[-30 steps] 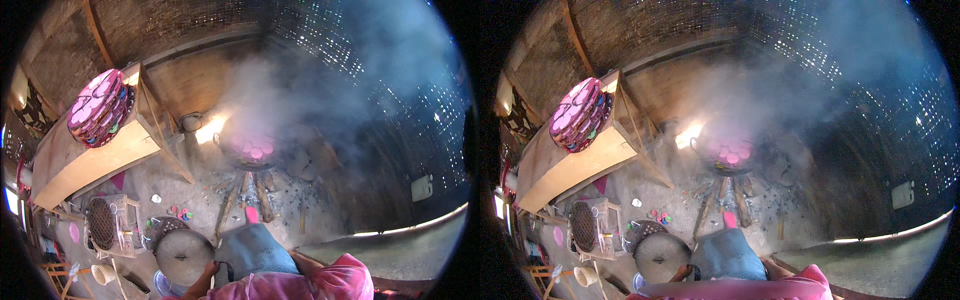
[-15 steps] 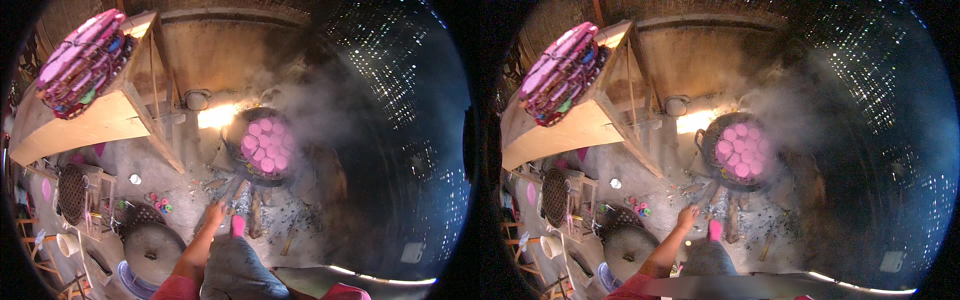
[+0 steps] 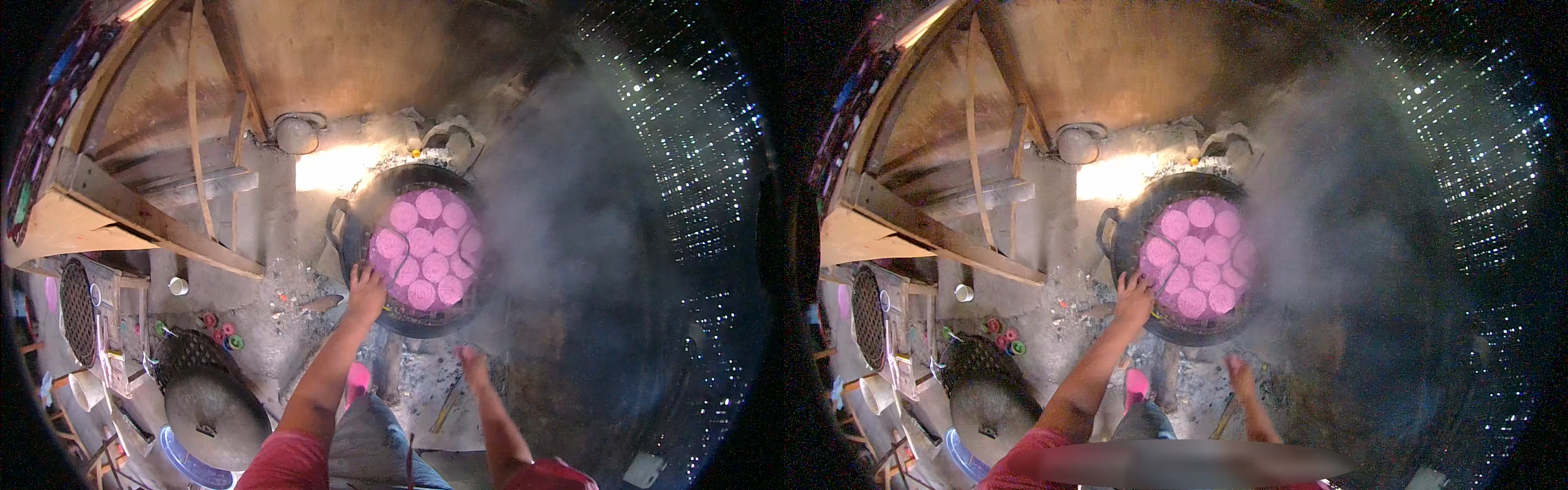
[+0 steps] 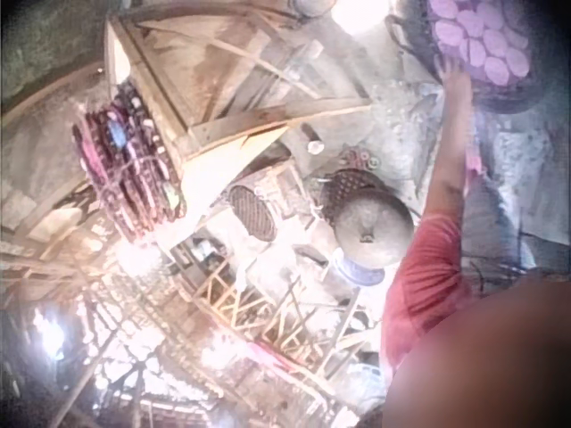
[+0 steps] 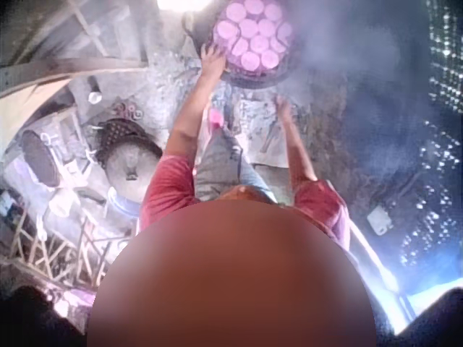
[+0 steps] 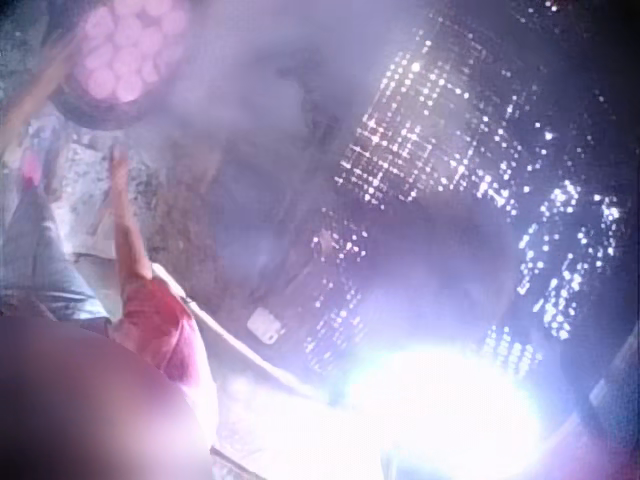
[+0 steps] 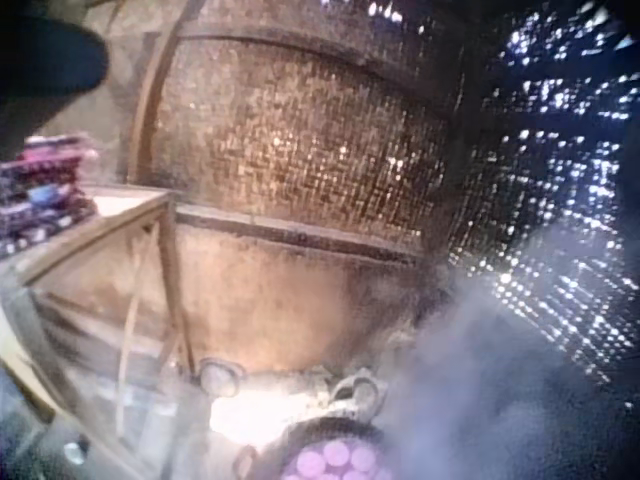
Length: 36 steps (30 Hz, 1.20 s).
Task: The person steams trays of pink circular cakes in a large pot over a wood fire, then pipes pink batter into small round molds using a piping bag. The person handles woven trays, a ladle, and a piping bag while working in a rustic kitchen.
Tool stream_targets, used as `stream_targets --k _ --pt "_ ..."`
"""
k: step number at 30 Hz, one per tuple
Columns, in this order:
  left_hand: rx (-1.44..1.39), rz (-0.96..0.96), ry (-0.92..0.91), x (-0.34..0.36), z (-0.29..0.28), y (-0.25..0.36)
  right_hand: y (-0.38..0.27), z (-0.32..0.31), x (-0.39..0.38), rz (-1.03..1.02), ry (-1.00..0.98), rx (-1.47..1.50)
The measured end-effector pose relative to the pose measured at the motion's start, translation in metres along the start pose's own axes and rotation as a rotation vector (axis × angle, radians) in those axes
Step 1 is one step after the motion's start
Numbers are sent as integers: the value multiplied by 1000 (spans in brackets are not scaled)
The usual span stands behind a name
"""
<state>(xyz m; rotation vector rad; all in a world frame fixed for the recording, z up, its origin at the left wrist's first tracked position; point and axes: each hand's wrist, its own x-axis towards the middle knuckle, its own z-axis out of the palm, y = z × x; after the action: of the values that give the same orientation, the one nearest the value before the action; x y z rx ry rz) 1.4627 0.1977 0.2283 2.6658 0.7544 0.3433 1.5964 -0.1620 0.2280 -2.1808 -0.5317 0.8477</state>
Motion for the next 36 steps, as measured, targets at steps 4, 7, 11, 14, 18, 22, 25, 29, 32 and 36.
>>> stream_targets --k 4,7,11,14,18,22,25,29,32,36 --pt "-412 -231 80 -40 -18 -19 -92 -21 182 -269 342 -373" --pt "-393 -306 226 -69 -27 -40 -145 -14 237 -248 512 -951" --pt "-479 -485 153 -94 -29 -60 -152 -9 268 -2 332 -1110" --pt "-626 -560 117 -96 -32 -67 -119 -17 302 -25 79 -900" --pt "-891 -483 3 -72 -53 -60 -83 -67 309 -26 91 -311" --pt "-1476 -573 -138 -14 -88 -40 -106 -124 277 143 236 -22" --pt "-1630 -559 -121 22 -108 -34 -137 -149 254 178 306 87" --pt "-1437 -530 74 50 -118 -12 -168 -167 216 178 364 204" --pt "-1397 -548 200 58 -136 13 -195 -167 179 145 391 281" --pt "-1432 -459 187 29 -194 32 -249 -165 115 74 414 362"
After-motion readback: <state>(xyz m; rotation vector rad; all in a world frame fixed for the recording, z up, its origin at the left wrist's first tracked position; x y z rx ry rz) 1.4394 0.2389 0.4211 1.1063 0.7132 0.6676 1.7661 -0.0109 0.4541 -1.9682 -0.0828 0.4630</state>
